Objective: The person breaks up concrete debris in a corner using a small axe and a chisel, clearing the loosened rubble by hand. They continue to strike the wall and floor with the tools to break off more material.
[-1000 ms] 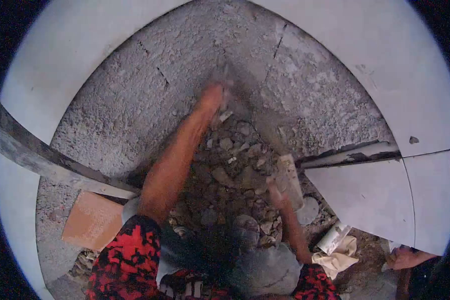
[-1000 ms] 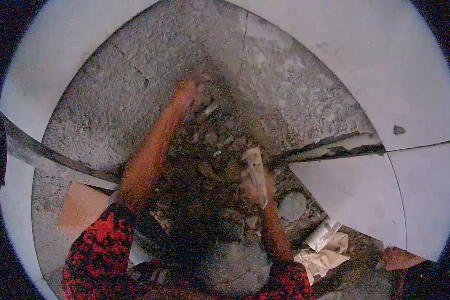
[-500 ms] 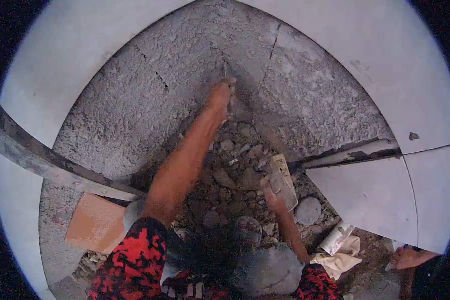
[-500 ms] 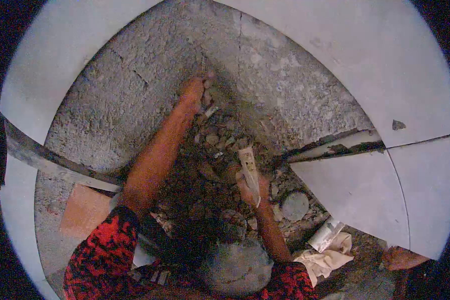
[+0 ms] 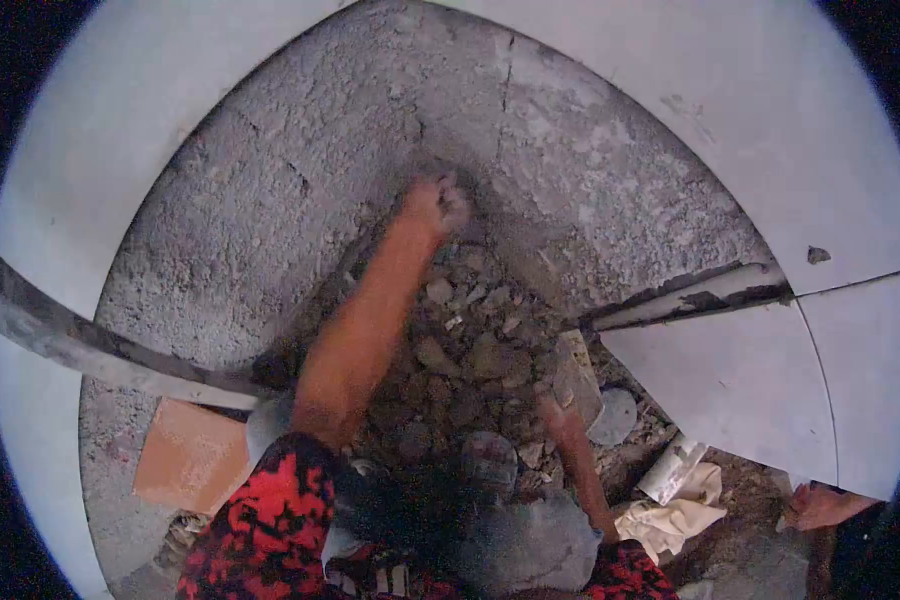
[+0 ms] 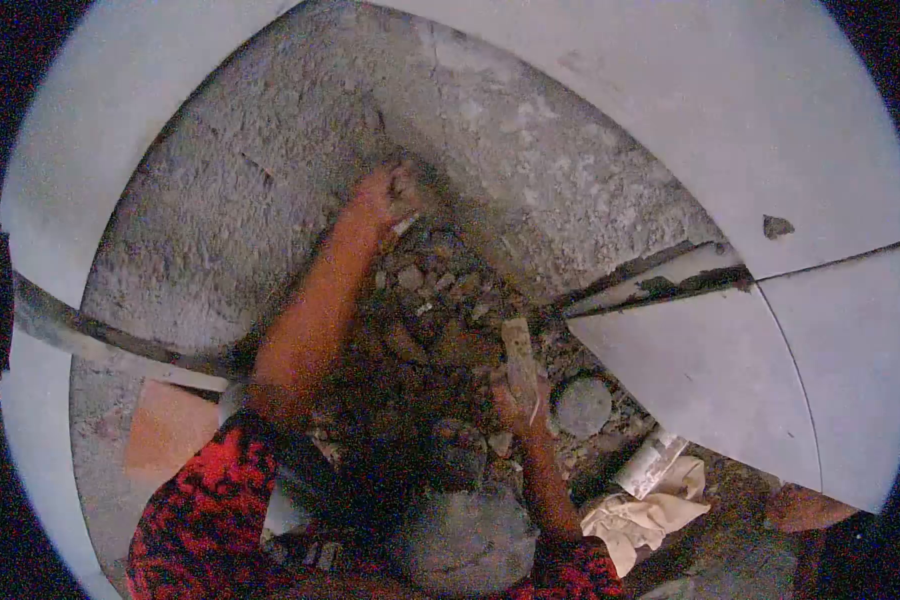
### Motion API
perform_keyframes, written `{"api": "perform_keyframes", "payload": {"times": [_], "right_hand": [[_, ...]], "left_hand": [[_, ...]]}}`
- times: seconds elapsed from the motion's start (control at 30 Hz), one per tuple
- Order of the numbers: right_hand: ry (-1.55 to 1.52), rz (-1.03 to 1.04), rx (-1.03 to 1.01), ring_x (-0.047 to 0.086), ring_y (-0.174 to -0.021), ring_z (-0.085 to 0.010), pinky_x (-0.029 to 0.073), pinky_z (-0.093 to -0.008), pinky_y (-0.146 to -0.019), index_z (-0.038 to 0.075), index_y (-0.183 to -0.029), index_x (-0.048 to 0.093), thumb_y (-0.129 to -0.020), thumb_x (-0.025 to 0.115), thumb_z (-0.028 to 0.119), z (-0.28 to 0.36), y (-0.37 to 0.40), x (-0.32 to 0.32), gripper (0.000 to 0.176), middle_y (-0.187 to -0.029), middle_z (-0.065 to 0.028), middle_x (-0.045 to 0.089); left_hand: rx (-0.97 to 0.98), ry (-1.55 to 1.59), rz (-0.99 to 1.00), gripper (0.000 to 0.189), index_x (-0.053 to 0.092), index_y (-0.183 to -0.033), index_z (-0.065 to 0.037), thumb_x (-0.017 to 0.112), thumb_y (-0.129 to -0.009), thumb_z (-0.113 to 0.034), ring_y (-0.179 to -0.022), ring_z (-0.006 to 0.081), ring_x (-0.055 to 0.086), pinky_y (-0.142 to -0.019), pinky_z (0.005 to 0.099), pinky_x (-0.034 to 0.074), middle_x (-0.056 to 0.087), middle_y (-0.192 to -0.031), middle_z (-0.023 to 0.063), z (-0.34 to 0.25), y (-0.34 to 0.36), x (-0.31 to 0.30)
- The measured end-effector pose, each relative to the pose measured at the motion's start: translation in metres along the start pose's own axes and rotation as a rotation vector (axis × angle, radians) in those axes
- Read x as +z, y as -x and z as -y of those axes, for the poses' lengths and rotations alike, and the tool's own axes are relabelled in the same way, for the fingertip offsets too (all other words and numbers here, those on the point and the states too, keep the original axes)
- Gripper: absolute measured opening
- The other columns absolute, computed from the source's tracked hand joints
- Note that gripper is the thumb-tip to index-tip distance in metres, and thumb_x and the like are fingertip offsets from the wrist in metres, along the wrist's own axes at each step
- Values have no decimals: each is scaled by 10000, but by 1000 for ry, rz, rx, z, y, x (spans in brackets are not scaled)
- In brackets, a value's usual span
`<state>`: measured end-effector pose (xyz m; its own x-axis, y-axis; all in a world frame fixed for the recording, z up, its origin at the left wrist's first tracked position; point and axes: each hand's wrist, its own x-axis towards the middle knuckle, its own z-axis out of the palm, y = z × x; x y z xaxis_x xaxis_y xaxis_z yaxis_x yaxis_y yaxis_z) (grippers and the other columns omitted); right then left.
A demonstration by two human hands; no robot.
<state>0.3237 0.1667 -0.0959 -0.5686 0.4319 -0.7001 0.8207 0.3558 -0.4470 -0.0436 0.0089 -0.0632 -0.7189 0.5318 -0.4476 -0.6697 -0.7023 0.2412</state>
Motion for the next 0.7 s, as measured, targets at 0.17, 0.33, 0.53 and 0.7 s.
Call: {"api": "perform_keyframes", "payload": {"times": [0.17,0.33,0.53,0.7], "right_hand": [[-121,-256,-769,536,-638,-298,426,-363,-528,33,-878,526,-657,574,283,20,-33,29,337,-720,-153,557],[-173,-96,-735,541,-667,-320,435,-380,-586,30,-985,466,-652,575,283,88,17,9,432,-747,-178,555],[-168,-130,-892,543,-651,-318,444,-364,-586,27,-950,495,-650,575,277,75,17,17,399,-736,-179,556],[-169,-163,-764,546,-630,-306,437,-360,-556,11,-838,540,-667,555,259,26,-41,37,301,-722,-175,557]], "left_hand": [[250,-529,-237,255,483,-817,-55,318,-815,-250,-425,131,354,-420,286,311,397,-527,-3,4,92,35],[953,-1491,-173,273,538,-806,-48,369,-797,-262,-496,194,487,-526,295,420,525,-611,78,-13,74,29],[733,-2153,-692,299,522,-909,-27,363,-774,-242,-779,311,548,-667,380,433,560,-818,192,-30,57,43],[754,-2629,66,289,502,-961,-46,360,-776,-218,-854,296,514,-722,397,403,520,-951,161,11,4,-131]]}}
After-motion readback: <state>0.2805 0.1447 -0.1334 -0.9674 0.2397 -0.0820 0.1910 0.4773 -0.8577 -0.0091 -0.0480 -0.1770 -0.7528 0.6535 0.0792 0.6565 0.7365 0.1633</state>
